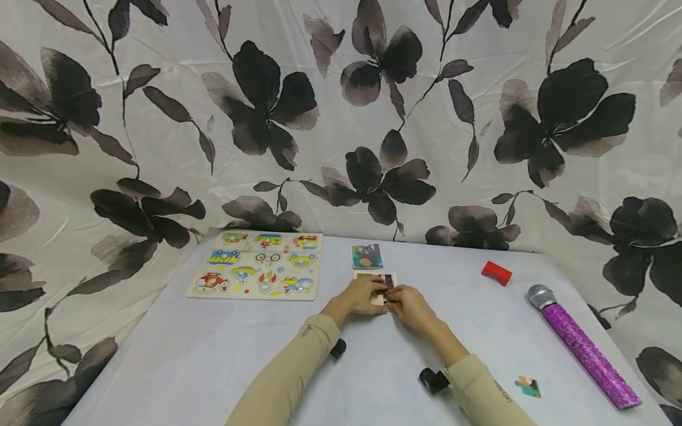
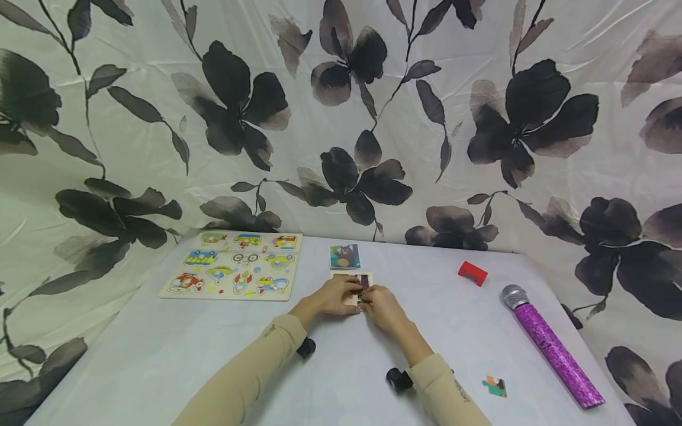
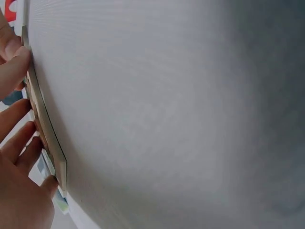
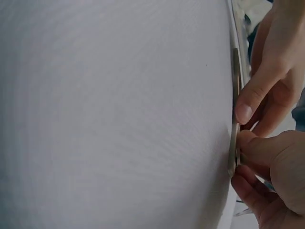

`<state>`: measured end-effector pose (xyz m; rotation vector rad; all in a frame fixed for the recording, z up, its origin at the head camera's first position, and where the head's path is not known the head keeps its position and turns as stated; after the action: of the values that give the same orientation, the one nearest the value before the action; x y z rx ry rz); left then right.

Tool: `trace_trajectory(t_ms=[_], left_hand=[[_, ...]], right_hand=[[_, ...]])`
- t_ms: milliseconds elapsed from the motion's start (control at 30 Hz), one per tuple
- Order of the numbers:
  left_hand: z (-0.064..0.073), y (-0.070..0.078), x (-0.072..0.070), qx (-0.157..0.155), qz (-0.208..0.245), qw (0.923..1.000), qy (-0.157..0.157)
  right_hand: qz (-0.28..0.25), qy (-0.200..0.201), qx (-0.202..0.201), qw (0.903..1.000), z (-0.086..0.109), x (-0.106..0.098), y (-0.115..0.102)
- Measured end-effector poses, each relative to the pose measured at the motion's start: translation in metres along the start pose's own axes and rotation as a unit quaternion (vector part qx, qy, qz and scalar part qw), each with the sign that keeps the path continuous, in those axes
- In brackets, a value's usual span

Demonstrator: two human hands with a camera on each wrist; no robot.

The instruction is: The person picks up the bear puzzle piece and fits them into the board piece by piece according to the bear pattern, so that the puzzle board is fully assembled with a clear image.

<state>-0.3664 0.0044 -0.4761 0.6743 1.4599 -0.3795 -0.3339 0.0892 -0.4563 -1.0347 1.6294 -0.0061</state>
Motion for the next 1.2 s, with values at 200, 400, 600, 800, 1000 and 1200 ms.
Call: trace_trajectory(t_ms=[200, 400, 600, 800, 1000, 1200], left_hand=[[0.0, -0.001, 0.001, -0.004, -0.001, 1.0, -0.005], [0.0, 0.0, -0.001, -0.005, 0.002, 1.0, -0.008], [-0.001, 0.0, 0.0, 0.0, 0.005, 1.0, -0.006], [-0.001, 0.0, 0.0, 0.002, -0.001, 1.0, -0.008], [0.0, -0.002, 0.001, 0.004, -0.008, 1.0, -0.004], [0.0, -0.002, 0.001, 0.001, -0.007, 0.9999, -0.01]], right_hand=[[0.009, -0.017, -0.007, 0.9998, -0.002, 0.001, -0.002], [0.034, -0.025, -0.003, 0.9991, -0.005, 0.002, -0.001], [0.069, -0.03, -0.01, 0.9971, -0.005, 0.005, -0.001], [0.048, -0.037, 0.0, 0.9982, -0.006, 0.005, 0.003], [0.024, -0.037, 0.059, 0.9973, -0.011, 0.007, 0.014], [-0.004, -0.037, 0.119, 0.9922, -0.007, 0.005, 0.025]])
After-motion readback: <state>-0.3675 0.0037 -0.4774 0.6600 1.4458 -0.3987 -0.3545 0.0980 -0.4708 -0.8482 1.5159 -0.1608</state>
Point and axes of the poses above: each hand's wrist, its own z-axis away from the middle knuckle, its own x-axis out of the palm, y = z × x, the point moved 8 cm from there along -z, towards the middle knuckle, and after that the axes turned 9 degrees about -z, right-handed, at the moved point
